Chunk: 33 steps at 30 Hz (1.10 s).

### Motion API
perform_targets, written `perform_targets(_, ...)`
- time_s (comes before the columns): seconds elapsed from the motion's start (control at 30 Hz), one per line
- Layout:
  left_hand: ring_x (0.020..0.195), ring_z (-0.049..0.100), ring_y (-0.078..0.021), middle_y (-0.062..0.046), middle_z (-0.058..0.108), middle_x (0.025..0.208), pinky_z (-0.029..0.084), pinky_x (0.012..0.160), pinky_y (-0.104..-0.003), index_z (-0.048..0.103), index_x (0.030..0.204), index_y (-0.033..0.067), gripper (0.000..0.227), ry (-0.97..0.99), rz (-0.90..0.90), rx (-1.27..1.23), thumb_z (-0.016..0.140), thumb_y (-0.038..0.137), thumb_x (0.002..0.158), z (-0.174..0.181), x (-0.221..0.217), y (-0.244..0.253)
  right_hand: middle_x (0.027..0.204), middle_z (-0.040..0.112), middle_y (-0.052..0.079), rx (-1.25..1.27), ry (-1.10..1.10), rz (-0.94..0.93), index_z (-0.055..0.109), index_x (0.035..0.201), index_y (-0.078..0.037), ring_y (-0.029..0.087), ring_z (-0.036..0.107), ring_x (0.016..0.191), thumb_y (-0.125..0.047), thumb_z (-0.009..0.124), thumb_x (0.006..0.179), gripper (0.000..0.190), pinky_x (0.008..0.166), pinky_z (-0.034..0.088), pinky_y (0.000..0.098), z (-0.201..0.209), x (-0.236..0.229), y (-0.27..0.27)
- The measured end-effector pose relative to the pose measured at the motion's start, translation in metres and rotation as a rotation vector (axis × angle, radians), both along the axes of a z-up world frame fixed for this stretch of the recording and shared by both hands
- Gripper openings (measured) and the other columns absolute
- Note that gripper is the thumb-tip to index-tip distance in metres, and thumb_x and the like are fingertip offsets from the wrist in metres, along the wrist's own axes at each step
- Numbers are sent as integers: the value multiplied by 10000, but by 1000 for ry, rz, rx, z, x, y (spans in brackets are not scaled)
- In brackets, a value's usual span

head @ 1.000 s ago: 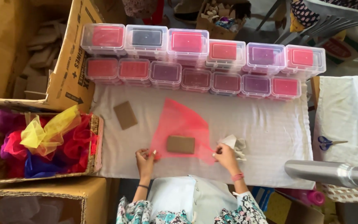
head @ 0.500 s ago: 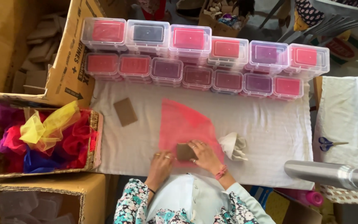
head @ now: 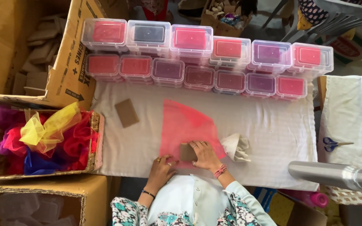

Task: Fold paper and wrap small blocks to package them into containers.

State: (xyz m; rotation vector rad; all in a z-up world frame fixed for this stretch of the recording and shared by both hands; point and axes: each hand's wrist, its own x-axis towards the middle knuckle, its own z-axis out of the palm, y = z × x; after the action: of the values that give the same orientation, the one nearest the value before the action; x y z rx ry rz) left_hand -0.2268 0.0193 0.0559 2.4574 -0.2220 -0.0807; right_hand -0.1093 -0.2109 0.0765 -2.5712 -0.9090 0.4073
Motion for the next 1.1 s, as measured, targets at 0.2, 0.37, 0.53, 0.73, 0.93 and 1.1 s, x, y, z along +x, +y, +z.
perform_targets(0.2, 1168, 540, -340, -111, 600, 1266, 408, 1034, -486, 770, 1129, 189, 379, -116, 3, -31, 823, 289, 767, -3, -3, 0, 1364, 583, 149, 83, -71, 8, 525, 1382, -52, 312, 553, 1262, -254, 844, 612, 857, 1082, 402, 453, -1, 15, 11)
perform_targets(0.37, 1140, 589, -327, -103, 644, 1217, 436, 1038, -476, 774, 1037, 171, 213, -195, -19, -9, 777, 228, 832, -14, 0, -1, 1387, 547, 188, 150, -151, 11, 512, 1399, -32, 386, 506, 1283, -261, 858, 624, 879, 1090, 363, 501, -15, 15, 6)
perform_targets(0.53, 1106, 615, -329, -101, 677, 1140, 459, 1050, -493, 749, 962, 134, 144, -302, 2, -54, 751, 120, 819, 14, 6, -5, 1298, 551, 235, 321, -233, 48, 525, 1353, -33, 430, 504, 1209, -416, 864, 688, 839, 1042, 385, 527, 24, -12, -16)
perform_targets(0.73, 1069, 624, -354, -107, 696, 1122, 483, 991, -472, 711, 944, 100, 161, -302, 127, -208, 759, 75, 792, 29, 35, -9, 1020, 684, 123, 121, -112, -107, 714, 1119, -105, 328, 637, 1008, -204, 757, 825, 313, 940, 497, 441, -19, -27, -65)
perform_targets(0.93, 1117, 637, -321, -100, 698, 1178, 505, 981, -423, 688, 946, 84, 93, -209, 244, -327, 735, 107, 869, 5, 76, -14, 1096, 710, 123, 524, -115, -333, 736, 897, -64, 337, 656, 1039, -139, 759, 849, 93, 921, 515, 435, -10, 7, -44)
perform_targets(1.1, 1150, 639, -330, -127, 712, 1233, 472, 1004, -444, 693, 951, 57, 92, -267, 245, -318, 720, 105, 877, -29, 101, -18, 1226, 716, 150, 665, 1, -458, 729, 931, -38, 331, 682, 1101, -149, 720, 887, 120, 942, 517, 415, -45, 36, -34)
